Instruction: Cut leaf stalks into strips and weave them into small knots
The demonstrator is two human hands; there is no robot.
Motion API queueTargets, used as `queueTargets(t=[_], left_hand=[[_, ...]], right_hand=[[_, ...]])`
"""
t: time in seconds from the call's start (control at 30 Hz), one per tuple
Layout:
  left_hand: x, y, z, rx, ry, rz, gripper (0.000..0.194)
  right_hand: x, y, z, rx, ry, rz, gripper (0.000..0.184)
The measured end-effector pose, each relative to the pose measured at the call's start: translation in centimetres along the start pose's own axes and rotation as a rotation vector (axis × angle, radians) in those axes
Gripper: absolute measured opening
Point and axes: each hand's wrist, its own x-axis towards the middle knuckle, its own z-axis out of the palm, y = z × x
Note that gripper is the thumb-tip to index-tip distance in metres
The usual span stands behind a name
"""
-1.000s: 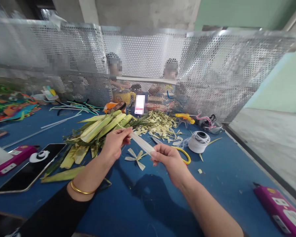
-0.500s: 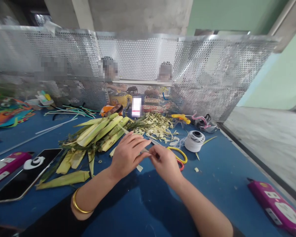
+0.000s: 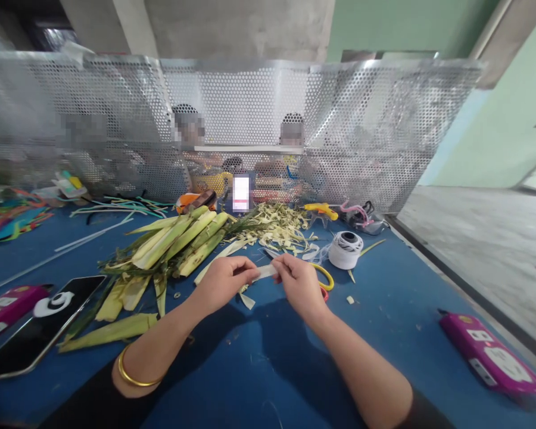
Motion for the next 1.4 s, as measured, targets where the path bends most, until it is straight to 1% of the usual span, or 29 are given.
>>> queueTargets(t=[0.07,0.1,0.13,0.17,0.2,0.23,0.3,0.37,0.43,0.53,0.63,0.7,0.77,0.83,0.87,0.93,1.0,1.07,1.17,1.23,1.33,1.4], left_hand=[[0.2,-0.2,-0.1,0.001,0.053,-0.029,0.019],[0.3,-0.3,-0.2,0.005,0.088,-0.042,0.020],[0.4,-0.5,-0.3,0.007,0.123,-0.057,0.020],[0.5,-0.7,-0.3,0.006,0.156,-0.073,0.021],[0.6,-0.8,-0.4,0.000,0.180,-0.092,0.022],[0.7,-1.0,-0.5,-0.010,0.197,-0.113,0.023],[0.9,-1.4,-0.5,-0.043,0.218,-0.162,0.023],[1.1,-1.7,-0.6,-0.101,0.229,-0.211,0.022],[1.3,-2.1,-0.6,-0.180,0.244,-0.246,0.021],[1.7,-2.6,-0.7,-0.258,0.281,-0.268,0.019],[2.0,-3.0,-0.9,-0.286,0.307,-0.292,0.018],[2.1,-3.1,-1.2,-0.315,0.325,-0.309,0.018],[2.3,-3.2,-1.3,-0.336,0.349,-0.327,0.019],[2.4,-3.3,-1.4,-0.345,0.377,-0.349,0.019],[2.4,-3.3,-1.4,-0.351,0.390,-0.358,0.020],[2.5,-3.5,-1.4,-0.371,0.422,-0.367,0.020],[2.6,-3.8,-1.4,-0.388,0.462,-0.367,0.021],[2.8,-4.2,-1.4,-0.395,0.507,-0.364,0.023],[3.0,-4.7,-1.5,-0.397,0.558,-0.363,0.025],[3.0,-4.9,-1.4,-0.381,0.567,-0.354,0.025],[3.1,-5.3,-1.3,-0.313,0.560,-0.326,0.026],[3.1,-5.5,-1.2,-0.253,0.531,-0.281,0.026]], right_hand=[[0.5,0.5,-0.7,-0.180,0.040,0.015,0.023],[0.7,0.9,-1.2,-0.340,0.030,0.031,0.019],[0.9,1.2,-1.6,-0.520,-0.018,0.048,0.015],[1.0,1.5,-2.0,-0.695,-0.096,0.077,0.014],[1.0,1.8,-2.3,-0.842,-0.184,0.103,0.015],[1.0,2.0,-2.5,-0.944,-0.257,0.120,0.018],[0.9,2.4,-2.7,-1.064,-0.348,0.135,0.028],[0.8,2.6,-2.7,-1.113,-0.384,0.118,0.039],[1.0,2.8,-2.7,-1.124,-0.416,0.082,0.044],[1.4,3.4,-3.1,-1.044,-0.434,0.065,0.047],[1.7,3.8,-3.5,-0.819,-0.369,0.088,0.056],[1.8,3.7,-3.6,-0.555,-0.368,0.152,0.057],[1.7,3.3,-3.5,-0.233,-0.412,0.299,0.054],[1.4,2.6,-3.3,0.059,-0.437,0.430,0.056],[1.3,2.3,-3.1,0.170,-0.433,0.458,0.059],[1.0,1.8,-2.8,0.311,-0.431,0.445,0.060],[0.7,1.4,-2.5,0.366,-0.447,0.417,0.059],[0.5,1.1,-2.2,0.375,-0.457,0.391,0.060],[0.3,0.6,-2.0,0.377,-0.446,0.339,0.072],[0.3,0.4,-1.8,0.349,-0.454,0.307,0.078],[0.3,0.2,-1.6,0.291,-0.464,0.279,0.077],[0.3,0.2,-1.4,0.270,-0.453,0.285,0.076]])
